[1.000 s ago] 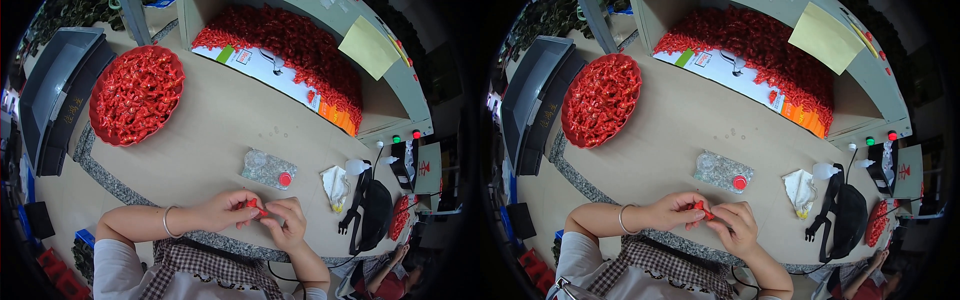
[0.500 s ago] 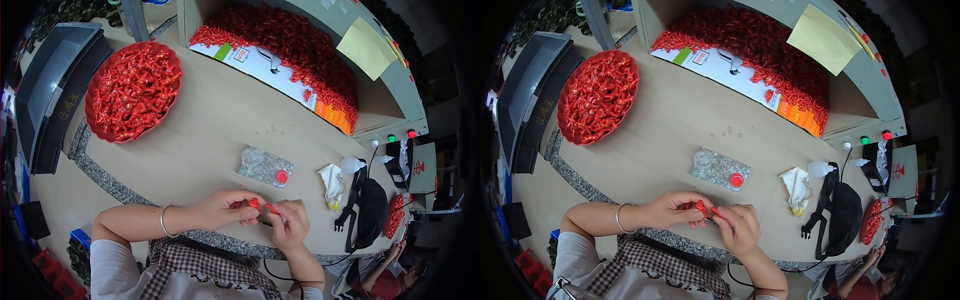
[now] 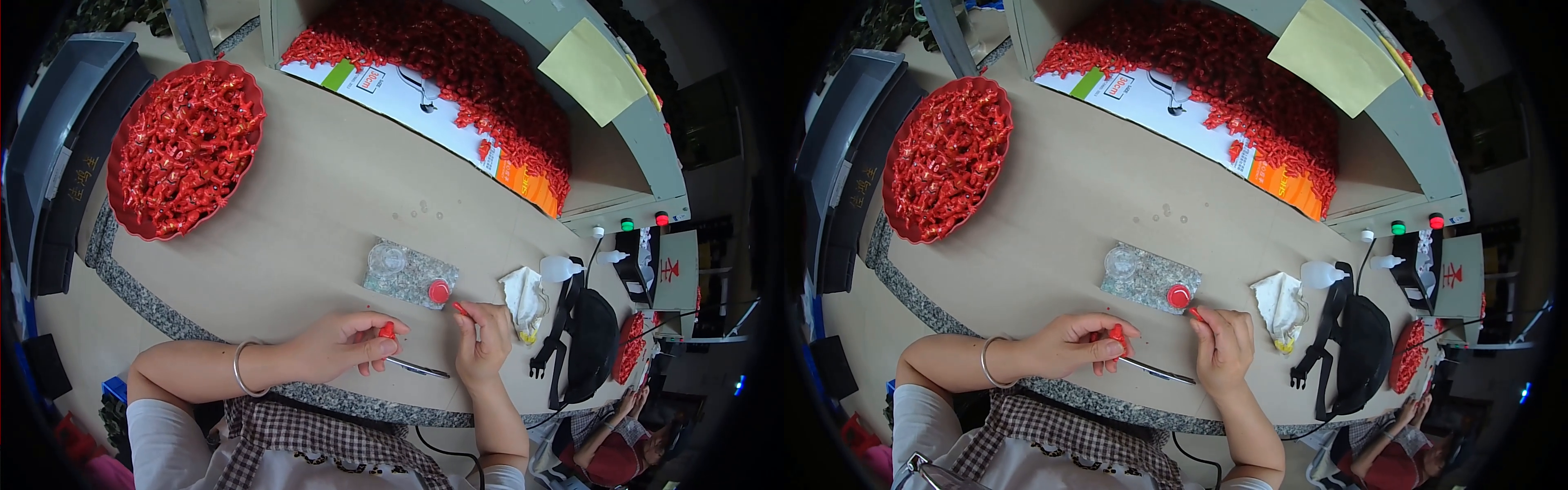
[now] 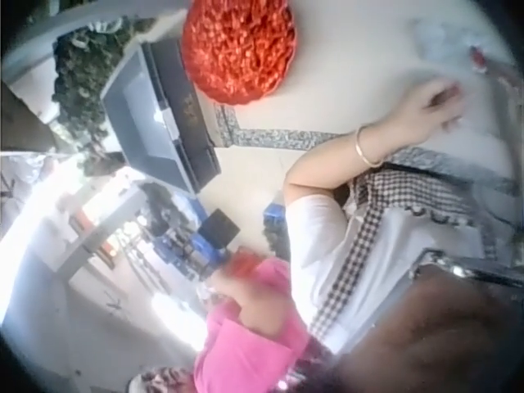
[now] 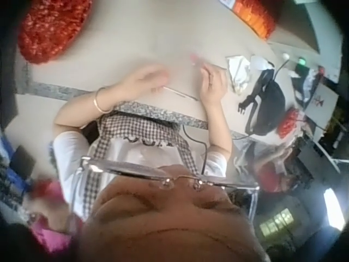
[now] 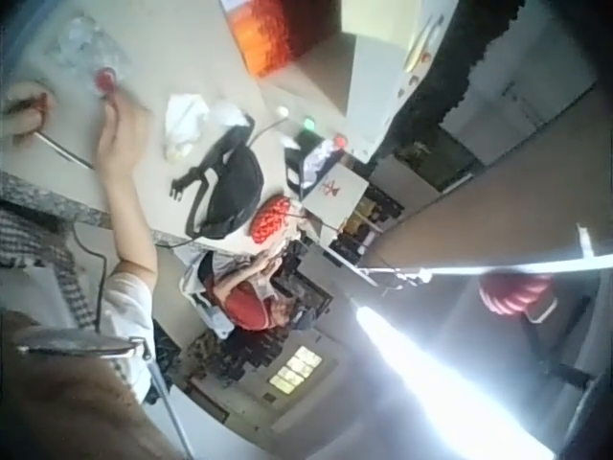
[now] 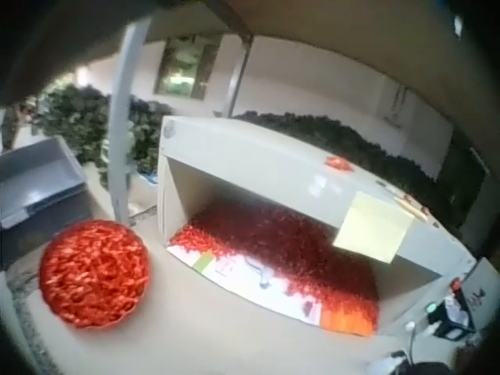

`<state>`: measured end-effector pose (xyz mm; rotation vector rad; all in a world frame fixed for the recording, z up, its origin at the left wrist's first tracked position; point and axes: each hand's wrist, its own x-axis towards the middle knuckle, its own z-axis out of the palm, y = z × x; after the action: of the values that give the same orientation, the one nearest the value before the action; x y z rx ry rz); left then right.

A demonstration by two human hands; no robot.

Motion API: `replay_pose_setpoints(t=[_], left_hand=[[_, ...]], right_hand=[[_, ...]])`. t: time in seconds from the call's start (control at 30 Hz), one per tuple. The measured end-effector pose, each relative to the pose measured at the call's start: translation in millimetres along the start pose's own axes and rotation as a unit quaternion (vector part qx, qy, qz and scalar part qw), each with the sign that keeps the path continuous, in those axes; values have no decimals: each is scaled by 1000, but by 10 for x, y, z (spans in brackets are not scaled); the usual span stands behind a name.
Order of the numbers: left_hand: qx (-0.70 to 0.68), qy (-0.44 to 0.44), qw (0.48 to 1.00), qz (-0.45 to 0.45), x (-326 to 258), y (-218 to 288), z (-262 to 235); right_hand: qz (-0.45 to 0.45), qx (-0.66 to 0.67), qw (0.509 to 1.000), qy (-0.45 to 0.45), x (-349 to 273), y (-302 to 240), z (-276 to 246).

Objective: The person assembles toy figurines by taking figures from a dish and attaching small components onto them by hand.

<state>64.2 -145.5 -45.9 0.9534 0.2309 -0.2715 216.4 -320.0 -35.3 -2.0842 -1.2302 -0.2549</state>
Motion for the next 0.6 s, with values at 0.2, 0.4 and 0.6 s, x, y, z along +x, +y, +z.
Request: replay_pose_setpoints(t=[0.2, 0.4, 0.6], left_hand=[[-17, 4, 1000, -2, -10, 17, -8], [-25, 0, 1000, 4, -17, 32, -27], [-34, -11, 999, -19, -14, 48, -28]], right_hand=[[-29, -39, 998, -27, 42, 16, 21], [-77, -77, 993, -49, 116, -11, 8], [-89, -90, 990, -68, 125, -5, 14]])
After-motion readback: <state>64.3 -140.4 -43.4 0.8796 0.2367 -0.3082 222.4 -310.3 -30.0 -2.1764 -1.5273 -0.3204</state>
